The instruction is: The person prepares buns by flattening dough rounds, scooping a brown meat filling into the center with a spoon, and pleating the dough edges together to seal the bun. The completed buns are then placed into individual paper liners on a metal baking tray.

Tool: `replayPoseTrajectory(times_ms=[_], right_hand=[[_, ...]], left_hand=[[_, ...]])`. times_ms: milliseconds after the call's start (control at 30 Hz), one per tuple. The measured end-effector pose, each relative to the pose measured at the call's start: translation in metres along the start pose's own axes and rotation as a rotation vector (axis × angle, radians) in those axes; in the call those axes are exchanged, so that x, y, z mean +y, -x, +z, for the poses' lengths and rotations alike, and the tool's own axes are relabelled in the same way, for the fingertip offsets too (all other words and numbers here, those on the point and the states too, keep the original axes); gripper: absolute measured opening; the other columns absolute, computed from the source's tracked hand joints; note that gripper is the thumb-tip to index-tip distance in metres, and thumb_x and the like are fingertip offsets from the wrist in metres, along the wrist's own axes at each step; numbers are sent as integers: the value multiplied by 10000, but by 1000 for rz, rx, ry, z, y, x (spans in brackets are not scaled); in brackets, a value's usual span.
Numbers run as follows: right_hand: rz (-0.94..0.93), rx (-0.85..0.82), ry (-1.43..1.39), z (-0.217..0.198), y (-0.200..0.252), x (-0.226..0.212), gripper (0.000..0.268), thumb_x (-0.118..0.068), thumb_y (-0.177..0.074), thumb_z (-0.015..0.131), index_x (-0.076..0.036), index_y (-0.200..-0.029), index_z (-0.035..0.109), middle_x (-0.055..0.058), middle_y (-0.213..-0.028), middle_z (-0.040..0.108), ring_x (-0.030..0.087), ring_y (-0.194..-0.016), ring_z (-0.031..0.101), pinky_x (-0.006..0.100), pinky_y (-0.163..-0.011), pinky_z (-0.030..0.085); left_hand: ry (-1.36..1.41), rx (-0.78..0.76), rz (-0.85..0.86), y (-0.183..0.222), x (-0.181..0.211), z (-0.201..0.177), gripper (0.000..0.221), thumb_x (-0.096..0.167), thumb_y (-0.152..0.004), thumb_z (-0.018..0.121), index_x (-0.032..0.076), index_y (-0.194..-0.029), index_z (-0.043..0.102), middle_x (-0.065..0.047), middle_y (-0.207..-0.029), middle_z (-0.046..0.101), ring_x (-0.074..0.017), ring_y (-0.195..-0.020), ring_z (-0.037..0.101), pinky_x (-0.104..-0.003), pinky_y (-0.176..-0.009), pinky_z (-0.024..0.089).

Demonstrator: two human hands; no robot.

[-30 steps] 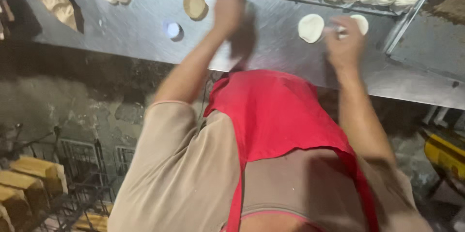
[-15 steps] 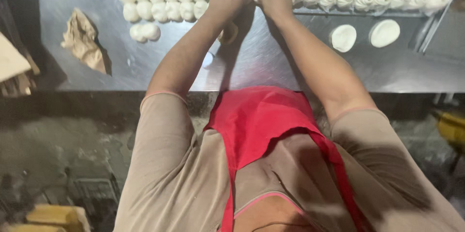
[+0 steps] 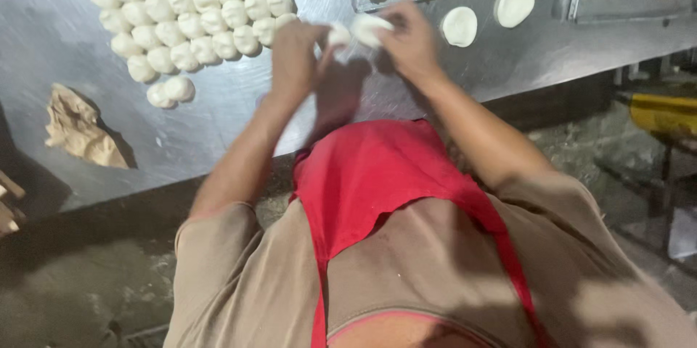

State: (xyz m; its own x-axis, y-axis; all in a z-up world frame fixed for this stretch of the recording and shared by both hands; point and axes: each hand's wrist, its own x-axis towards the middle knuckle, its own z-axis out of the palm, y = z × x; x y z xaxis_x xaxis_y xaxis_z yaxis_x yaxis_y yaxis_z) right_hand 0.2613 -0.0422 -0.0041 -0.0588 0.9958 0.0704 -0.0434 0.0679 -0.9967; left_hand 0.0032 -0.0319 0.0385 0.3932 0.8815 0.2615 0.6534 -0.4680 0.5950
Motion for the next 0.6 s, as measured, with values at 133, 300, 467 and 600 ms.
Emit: replayPoseTrajectory(times_ms=[133, 300, 467, 600], right_hand=[[418, -197, 447, -77, 49, -4, 251, -166, -914, 750, -77, -1132, 664, 71, -1020, 662, 176, -950, 618, 308, -842, 525], [-20, -433, 945, -110, 84, 35, 279, -190, -906, 744, -77, -1158, 701, 139, -1183, 662, 371, -1111, 639, 450, -939, 523], [-332, -314, 1011, -90, 70, 39, 488, -378, -972, 726, -101, -1367, 646, 195, -1502, 517, 418, -1390, 471, 576, -1143, 369], [-284, -371, 1122, -70, 69, 39, 825, -645, -1047, 640, -93, -1634, 463, 274, -1696, 217, 488, -1555, 147, 693, -1218, 86]], left_hand=[[38, -191, -280, 35, 50, 31, 236, 233, -822, 801, 69, -979, 738, -147, -864, 705, -386, -867, 642, -505, -783, 475], [-239, -277, -439, 68, 62, 70, 239, 251, -874, 767, 89, -1040, 713, -151, -961, 692, -382, -931, 637, -517, -787, 486], [-257, -197, -353, 65, 58, 92, 538, 359, -946, 717, 85, -1395, 610, -203, -1302, 599, -427, -1188, 547, -562, -973, 454], [-482, -89, -153, 55, 53, 119, 675, 494, -1054, 667, 109, -1572, 468, -249, -1626, 328, -473, -1530, 212, -682, -1203, 173]])
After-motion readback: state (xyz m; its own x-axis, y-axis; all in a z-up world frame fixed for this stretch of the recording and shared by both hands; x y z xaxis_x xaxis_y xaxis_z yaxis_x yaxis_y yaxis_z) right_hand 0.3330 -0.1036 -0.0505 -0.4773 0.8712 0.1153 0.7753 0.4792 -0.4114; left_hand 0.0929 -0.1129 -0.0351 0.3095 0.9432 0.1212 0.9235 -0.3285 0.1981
